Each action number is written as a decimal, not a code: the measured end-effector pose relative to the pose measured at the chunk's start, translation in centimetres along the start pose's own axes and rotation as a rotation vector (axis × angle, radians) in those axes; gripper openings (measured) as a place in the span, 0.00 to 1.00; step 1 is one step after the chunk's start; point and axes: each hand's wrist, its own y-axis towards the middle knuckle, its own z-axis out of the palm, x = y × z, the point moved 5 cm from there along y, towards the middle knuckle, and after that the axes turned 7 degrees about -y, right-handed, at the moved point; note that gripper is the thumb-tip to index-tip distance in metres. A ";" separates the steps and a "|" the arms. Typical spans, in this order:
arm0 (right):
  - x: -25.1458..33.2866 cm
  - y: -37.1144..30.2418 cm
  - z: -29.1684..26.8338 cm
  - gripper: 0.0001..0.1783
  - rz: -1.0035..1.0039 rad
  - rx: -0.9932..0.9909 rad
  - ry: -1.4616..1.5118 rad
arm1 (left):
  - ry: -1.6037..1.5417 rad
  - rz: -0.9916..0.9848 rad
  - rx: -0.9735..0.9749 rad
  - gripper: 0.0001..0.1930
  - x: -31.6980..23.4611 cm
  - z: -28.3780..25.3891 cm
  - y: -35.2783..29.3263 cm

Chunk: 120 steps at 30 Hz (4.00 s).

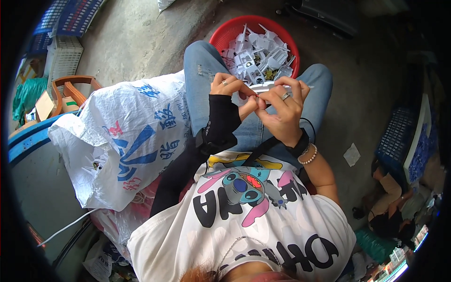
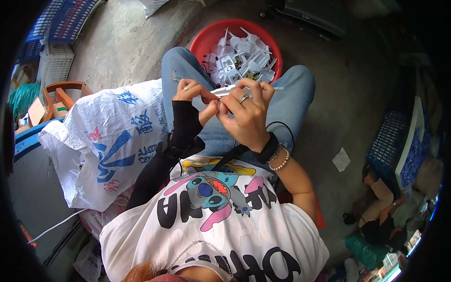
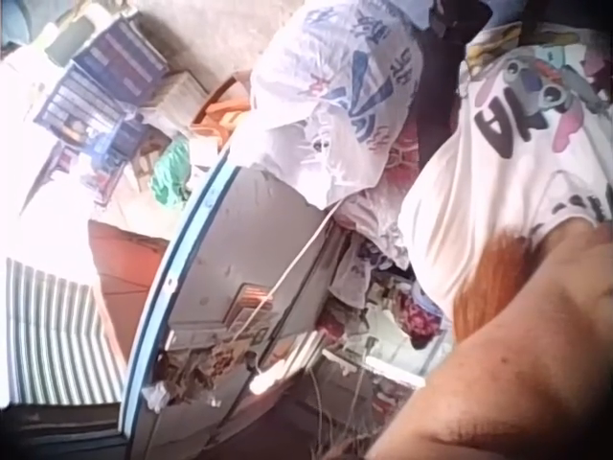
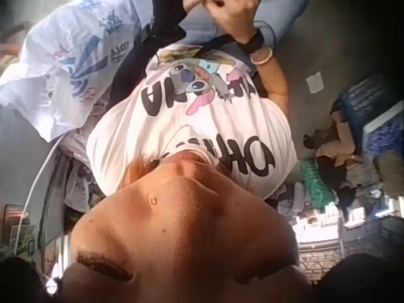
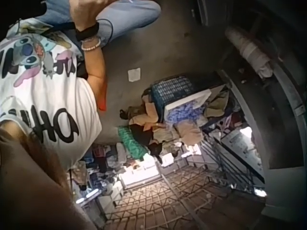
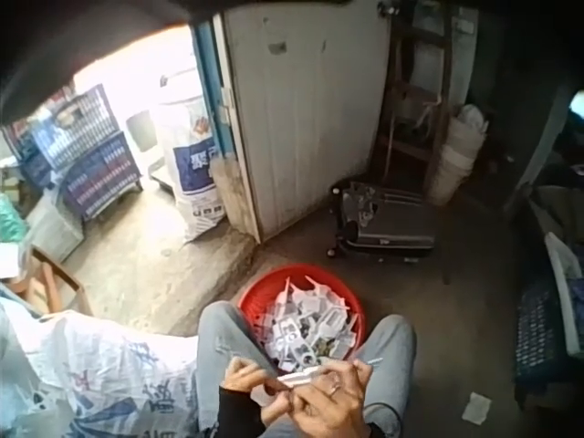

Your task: Assemble small plastic components and internal parts and sort them into bags and buckets.

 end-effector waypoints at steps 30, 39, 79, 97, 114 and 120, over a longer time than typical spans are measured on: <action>1.1 -1.2 -1.0 0.11 -0.350 0.195 0.076 | -0.129 0.078 0.545 0.05 0.3 0.5 0.2; 0.3 -0.1 -1.6 0.14 -0.203 0.092 0.067 | -0.547 -0.276 0.491 0.06 1.8 0.7 -0.9; -1.3 0.8 0.5 0.13 -0.042 -0.008 0.302 | -1.022 -0.649 0.373 0.22 4.0 0.5 -1.7; -1.3 0.2 1.3 0.09 0.335 0.129 0.745 | -0.748 -0.190 0.031 0.09 0.8 -1.5 -0.1; -2.4 2.5 -0.2 0.23 0.039 0.242 0.395 | -0.540 -0.083 0.024 0.07 2.7 -2.3 1.1; -11.7 1.7 -2.2 0.25 0.313 0.209 0.238 | -0.364 -0.293 0.034 0.07 6.2 -6.4 2.8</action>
